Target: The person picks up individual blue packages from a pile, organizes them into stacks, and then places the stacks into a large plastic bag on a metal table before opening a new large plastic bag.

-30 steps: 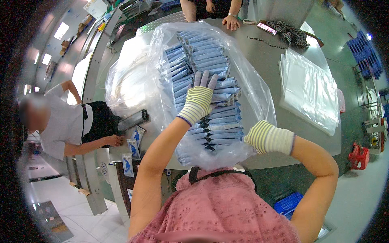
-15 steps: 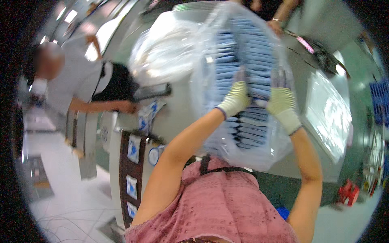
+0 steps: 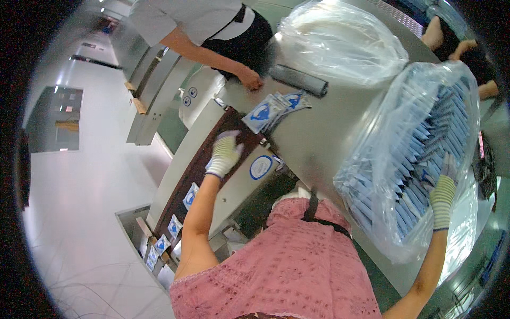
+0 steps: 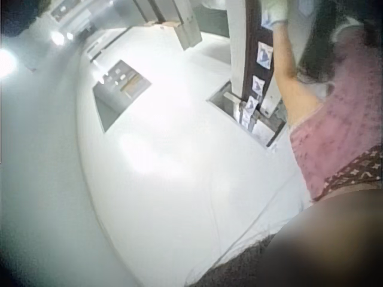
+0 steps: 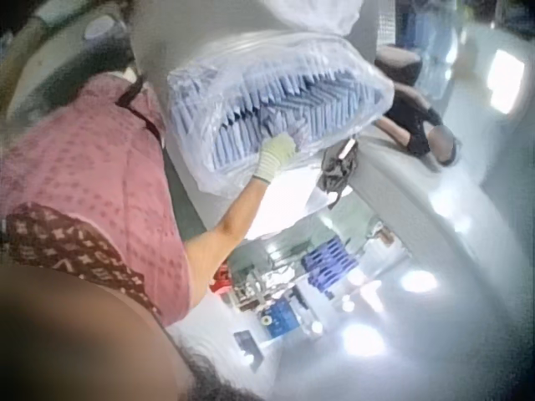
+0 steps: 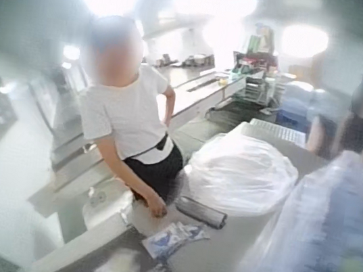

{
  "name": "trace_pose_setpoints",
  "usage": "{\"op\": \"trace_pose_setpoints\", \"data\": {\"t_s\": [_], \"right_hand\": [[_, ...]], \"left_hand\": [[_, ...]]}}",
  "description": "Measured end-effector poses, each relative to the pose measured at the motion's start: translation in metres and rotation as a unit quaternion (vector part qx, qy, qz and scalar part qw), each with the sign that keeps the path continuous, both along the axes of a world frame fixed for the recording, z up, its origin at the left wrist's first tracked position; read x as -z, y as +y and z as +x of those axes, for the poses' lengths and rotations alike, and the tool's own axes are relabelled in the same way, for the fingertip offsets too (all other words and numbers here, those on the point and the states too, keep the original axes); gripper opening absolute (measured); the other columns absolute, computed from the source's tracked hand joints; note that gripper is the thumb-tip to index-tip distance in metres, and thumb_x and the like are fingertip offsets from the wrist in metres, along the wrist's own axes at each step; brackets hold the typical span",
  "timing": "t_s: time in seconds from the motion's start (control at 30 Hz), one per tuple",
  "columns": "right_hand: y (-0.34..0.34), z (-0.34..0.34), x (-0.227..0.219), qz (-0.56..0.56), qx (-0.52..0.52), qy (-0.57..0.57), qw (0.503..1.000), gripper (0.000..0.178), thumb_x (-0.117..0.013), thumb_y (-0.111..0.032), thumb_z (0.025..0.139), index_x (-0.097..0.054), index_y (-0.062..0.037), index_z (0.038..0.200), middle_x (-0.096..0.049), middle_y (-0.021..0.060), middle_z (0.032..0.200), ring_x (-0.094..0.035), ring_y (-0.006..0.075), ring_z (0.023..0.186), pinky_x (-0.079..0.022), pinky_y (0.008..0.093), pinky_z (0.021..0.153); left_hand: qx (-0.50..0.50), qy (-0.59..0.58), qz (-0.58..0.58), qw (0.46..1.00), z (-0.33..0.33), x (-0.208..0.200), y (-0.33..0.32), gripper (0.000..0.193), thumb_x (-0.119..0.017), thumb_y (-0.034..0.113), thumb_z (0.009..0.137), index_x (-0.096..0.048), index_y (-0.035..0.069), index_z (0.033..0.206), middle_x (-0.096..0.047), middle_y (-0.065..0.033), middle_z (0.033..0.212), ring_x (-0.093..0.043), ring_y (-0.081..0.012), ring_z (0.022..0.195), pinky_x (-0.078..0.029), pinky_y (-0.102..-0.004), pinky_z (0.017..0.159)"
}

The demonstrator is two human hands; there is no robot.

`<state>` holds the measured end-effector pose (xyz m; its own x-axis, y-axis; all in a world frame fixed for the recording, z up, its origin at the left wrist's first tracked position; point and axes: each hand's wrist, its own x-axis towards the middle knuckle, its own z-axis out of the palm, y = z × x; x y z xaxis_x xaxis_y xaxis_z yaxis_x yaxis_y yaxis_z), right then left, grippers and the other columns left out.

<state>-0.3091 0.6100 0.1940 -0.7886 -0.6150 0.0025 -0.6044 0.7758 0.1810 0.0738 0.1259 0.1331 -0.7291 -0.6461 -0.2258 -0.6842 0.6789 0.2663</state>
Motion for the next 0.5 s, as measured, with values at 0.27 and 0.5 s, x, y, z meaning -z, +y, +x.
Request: {"op": "trace_pose_setpoints", "data": {"t_s": [0.27,0.5], "right_hand": [[-0.003,-0.011,0.011,0.018,0.019,0.012,1.0,0.109,-0.079,-0.022,0.05,-0.017,-0.0106,0.139,-0.028,0.0144,0.139,-0.026,0.0296,0.129,-0.019,0.0401,0.107],[-0.018,-0.002,0.002,0.036,0.08,-0.013,0.996,0.108,-0.08,-0.021,0.051,-0.017,-0.0103,0.139,-0.026,0.0128,0.141,-0.024,0.0279,0.13,-0.018,0.0416,0.107]], "left_hand": [[-0.116,-0.057,0.226,0.965,0.042,0.06,-0.047,0.047,-0.063,0.035,0.075,-0.055,0.0,0.105,-0.055,-0.0207,0.104,-0.052,-0.0337,0.101,-0.041,-0.0411,0.085],[0.045,-0.047,0.151,0.986,-0.102,0.08,-0.1,0.053,-0.061,0.043,0.074,-0.057,-0.001,0.103,-0.056,-0.0246,0.103,-0.054,-0.0375,0.098,-0.042,-0.0411,0.084]]}}
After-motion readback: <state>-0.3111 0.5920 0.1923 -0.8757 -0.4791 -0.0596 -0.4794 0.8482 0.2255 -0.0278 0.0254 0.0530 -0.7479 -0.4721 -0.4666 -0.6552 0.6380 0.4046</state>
